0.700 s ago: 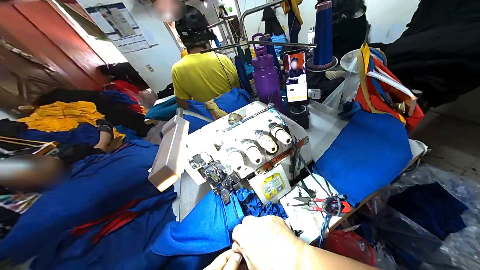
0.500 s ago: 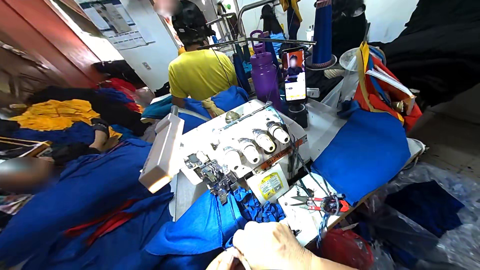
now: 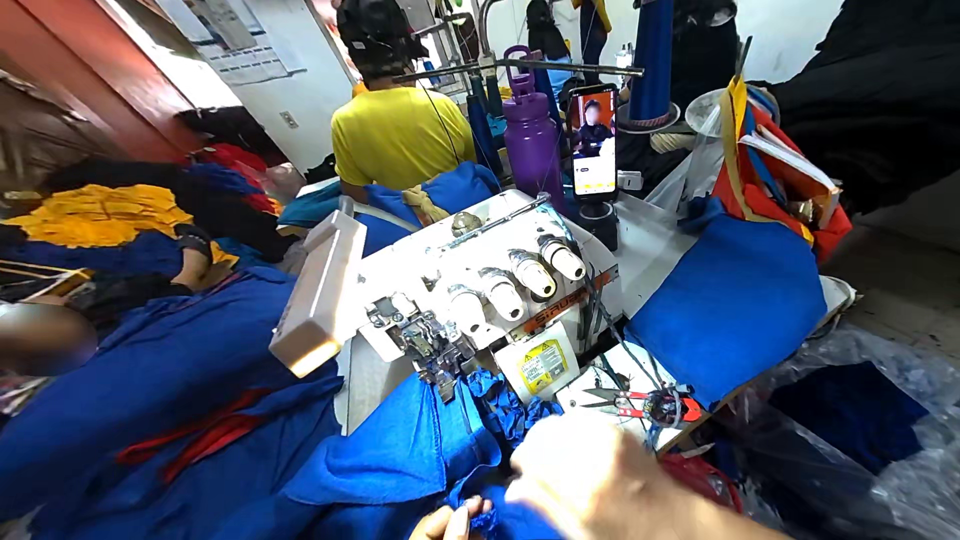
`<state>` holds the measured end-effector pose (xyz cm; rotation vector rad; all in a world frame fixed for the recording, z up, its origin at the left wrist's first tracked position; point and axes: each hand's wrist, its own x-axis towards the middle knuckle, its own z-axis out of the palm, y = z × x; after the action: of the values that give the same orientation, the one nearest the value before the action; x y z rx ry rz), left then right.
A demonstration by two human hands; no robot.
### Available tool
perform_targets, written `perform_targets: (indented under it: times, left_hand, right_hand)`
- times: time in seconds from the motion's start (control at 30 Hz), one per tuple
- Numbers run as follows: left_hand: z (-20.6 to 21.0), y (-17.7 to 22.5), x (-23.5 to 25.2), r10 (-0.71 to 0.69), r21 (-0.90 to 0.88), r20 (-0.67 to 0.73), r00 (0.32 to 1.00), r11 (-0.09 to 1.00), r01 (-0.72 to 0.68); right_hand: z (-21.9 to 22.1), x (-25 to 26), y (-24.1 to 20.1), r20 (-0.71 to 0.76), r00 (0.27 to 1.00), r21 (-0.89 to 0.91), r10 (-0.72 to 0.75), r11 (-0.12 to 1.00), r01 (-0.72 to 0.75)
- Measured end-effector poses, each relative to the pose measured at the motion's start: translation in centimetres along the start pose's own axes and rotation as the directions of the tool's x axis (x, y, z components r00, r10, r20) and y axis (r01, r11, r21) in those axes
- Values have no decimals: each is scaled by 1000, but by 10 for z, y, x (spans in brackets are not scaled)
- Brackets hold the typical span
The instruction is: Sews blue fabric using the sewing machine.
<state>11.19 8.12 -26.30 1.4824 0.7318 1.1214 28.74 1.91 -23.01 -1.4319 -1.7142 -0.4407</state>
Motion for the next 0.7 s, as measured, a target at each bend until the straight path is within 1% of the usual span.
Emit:
perform_targets:
  times: [0.03, 0.07, 0.1, 0.13, 0.17, 0.2, 0.23, 0.27, 0.3, 0.4, 0.47, 0.57, 0.6, 0.63, 0.7]
  left_hand:
    - [-1, -4, -1, 75, 67, -25, 997, 995, -74]
    - [-2, -8, -3, 143, 111, -37, 989, 984, -138]
    - [-2, -10, -4, 202, 145, -40, 978, 970, -195]
    - [-2, -12, -5, 249, 173, -41, 968, 956, -239]
    - [0, -13, -6, 277, 183, -45, 960, 947, -265]
    - [1, -15, -7, 292, 185, -51, 955, 942, -279]
    - [2, -16, -7, 296, 184, -56, 953, 942, -282]
    - [3, -17, -6, 294, 188, -58, 954, 942, -279]
    - [3, -17, -6, 290, 200, -57, 955, 941, -274]
    - [2, -15, -6, 280, 252, -46, 959, 932, -260]
    - [2, -12, -6, 277, 272, -53, 959, 928, -253]
    - [1, -18, -6, 261, 185, -100, 960, 953, -240]
    - [0, -21, -6, 250, 142, -99, 963, 961, -235]
    - [-1, -24, -7, 245, 104, -94, 965, 966, -235]
    - [-2, -28, -6, 248, 41, -79, 966, 969, -245]
  right_hand:
    - [-8, -2, 13, -20, 999, -95, 39, 995, -41]
    - [-15, -6, 25, -9, 994, -175, 106, 979, -106]
    - [-22, -12, 36, 49, 979, -241, 200, 953, -182]
    - [-29, -19, 44, 151, 938, -280, 312, 924, -262]
    - [-35, -25, 48, 280, 863, -307, 420, 891, -334]
    - [-38, -31, 52, 359, 802, -335, 478, 868, -367]
    - [-34, -42, 55, 333, 824, -368, 458, 868, -333]
    - [-28, -54, 59, 256, 881, -395, 397, 875, -280]
    - [-24, -62, 61, 190, 922, -425, 338, 875, -234]
    - [-24, -65, 62, 120, 962, -461, 244, 872, -163]
    - [-27, -62, 63, 55, 972, -428, 229, 885, -184]
    - [-39, -51, 49, 3, 950, -283, 313, 911, -299]
    - [-43, -46, 40, 21, 944, -197, 330, 927, -319]
    - [-48, -40, 29, 70, 943, -103, 325, 943, -317]
    - [-51, -30, 5, 202, 939, 54, 280, 954, -296]
